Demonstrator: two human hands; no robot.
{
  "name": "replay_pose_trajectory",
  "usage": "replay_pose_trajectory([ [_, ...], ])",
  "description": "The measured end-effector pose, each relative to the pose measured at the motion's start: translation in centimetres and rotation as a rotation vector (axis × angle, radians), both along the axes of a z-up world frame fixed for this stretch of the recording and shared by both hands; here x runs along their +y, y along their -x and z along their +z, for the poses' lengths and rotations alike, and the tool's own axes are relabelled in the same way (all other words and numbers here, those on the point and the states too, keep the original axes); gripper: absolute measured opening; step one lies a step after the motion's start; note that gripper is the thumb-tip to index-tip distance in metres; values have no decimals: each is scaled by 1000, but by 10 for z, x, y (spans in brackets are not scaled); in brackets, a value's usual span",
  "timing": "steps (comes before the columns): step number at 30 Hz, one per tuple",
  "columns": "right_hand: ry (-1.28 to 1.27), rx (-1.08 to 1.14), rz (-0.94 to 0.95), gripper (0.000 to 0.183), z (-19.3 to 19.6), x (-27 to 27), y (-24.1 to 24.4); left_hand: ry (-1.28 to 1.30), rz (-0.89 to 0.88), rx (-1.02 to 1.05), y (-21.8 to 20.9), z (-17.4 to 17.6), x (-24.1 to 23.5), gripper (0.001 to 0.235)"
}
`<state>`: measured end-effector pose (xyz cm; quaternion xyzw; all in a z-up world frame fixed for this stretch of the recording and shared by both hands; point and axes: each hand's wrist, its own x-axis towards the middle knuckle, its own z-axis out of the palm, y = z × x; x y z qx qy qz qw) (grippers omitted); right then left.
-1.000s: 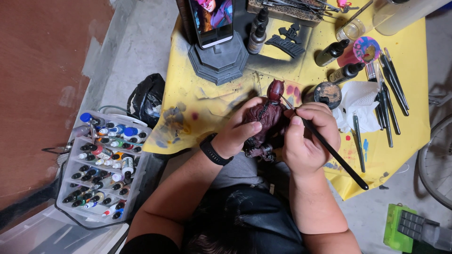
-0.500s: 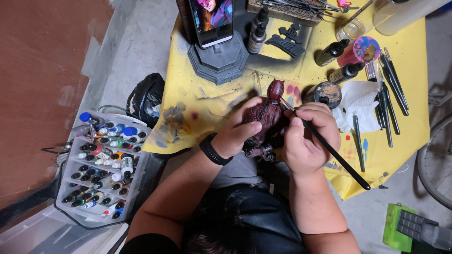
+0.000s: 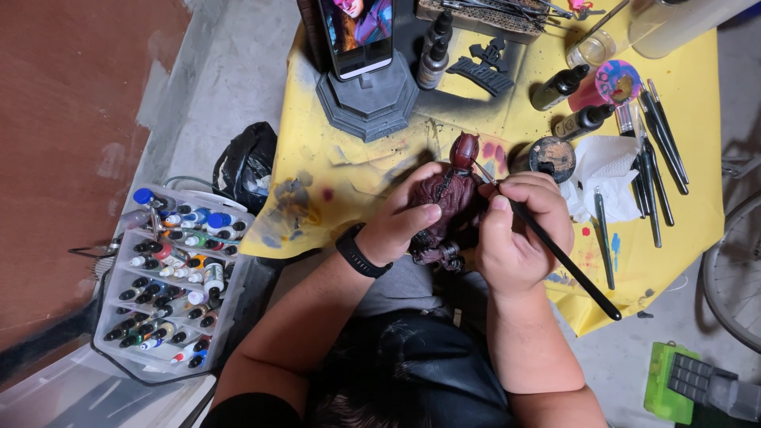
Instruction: Painting a red miniature figure using a fine-tipped brush while referencing an image on a smartphone.
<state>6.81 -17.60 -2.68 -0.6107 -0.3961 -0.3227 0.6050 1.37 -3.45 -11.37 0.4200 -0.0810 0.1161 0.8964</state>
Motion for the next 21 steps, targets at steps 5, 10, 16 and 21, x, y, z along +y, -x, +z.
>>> replay_pose_trajectory([
  [5,14,-11,6,10,2,0,-1,-4,-9,10,0,3,0,73],
  [10,2,-10,4,9,0,1,-1,2,-2,12,1,4,-1,72],
  [16,18,-11,6,9,2,0,0,21,-2,10,2,1,-2,69],
  [21,5,-16,11,9,-1,-1,-2,15,0,2,2,-1,-2,68],
])
